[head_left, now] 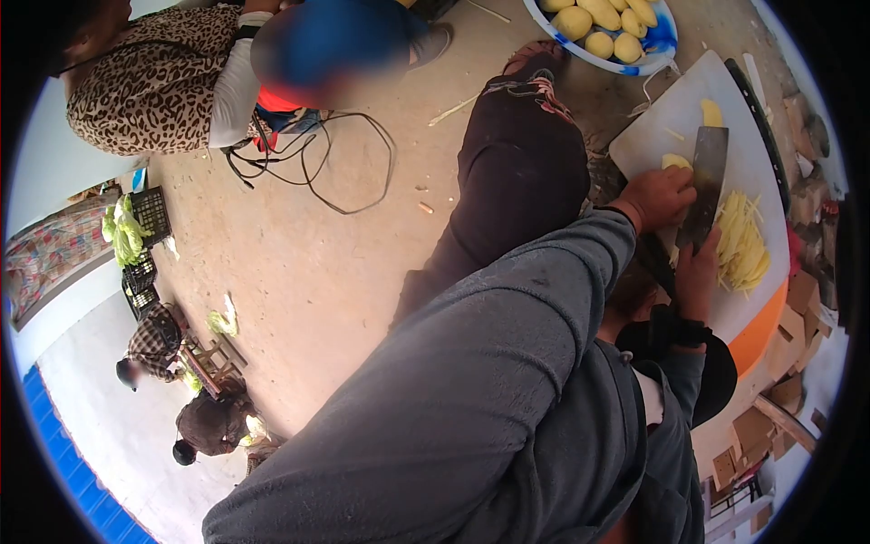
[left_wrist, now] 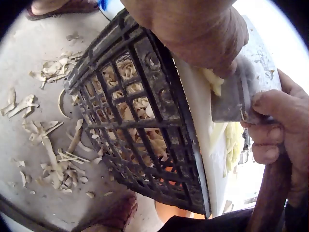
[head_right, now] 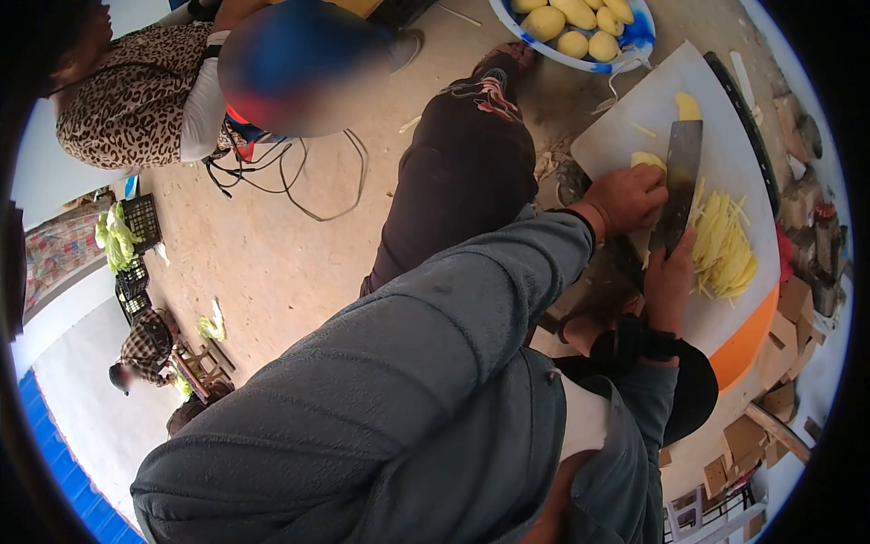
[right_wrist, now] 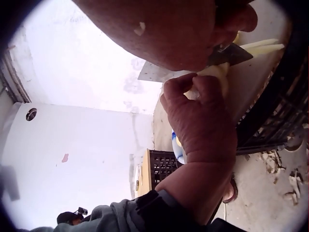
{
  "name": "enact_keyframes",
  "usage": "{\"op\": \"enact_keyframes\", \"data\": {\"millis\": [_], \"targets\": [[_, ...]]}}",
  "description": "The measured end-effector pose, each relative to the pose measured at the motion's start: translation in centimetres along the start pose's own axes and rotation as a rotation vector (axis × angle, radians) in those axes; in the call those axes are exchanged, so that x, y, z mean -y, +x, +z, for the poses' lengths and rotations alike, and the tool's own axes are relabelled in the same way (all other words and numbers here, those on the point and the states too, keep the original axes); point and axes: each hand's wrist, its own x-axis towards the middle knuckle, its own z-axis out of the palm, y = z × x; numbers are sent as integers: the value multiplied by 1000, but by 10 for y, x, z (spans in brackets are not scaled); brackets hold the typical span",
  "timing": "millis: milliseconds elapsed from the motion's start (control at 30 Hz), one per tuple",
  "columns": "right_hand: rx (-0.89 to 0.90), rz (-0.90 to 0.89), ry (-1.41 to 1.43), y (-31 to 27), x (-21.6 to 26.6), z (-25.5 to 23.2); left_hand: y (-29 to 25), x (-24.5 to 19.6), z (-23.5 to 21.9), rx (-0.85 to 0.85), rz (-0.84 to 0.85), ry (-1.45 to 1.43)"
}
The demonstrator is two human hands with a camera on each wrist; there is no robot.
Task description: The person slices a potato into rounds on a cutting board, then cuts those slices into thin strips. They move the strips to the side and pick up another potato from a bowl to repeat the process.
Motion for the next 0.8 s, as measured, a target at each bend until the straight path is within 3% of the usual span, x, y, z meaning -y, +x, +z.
{"op": "enact_keyframes", "data": {"millis": [300, 400, 533, 633, 667, 700, 800], "targets": [[33, 20, 51, -6, 3, -1, -2, -5, -5, -10, 5, -9], [-20, -60, 13, -3, 3, -1, 2, -5, -8, -15, 5, -14], [147, 143, -30, 2, 10, -1, 1, 3, -8, 67, -16, -49], [1, -47, 75, 3, 15, -5, 3, 7, 2, 195, -33, 21], [35, 3, 133, 5, 20, -12, 4, 8, 3, 177, -10, -50], [-129, -143, 65, 3, 10, -1, 7, 5, 3, 200, 2, 6], [-2, 2, 66, 4, 13, -7, 12, 0, 7, 158, 21, 89]]}}
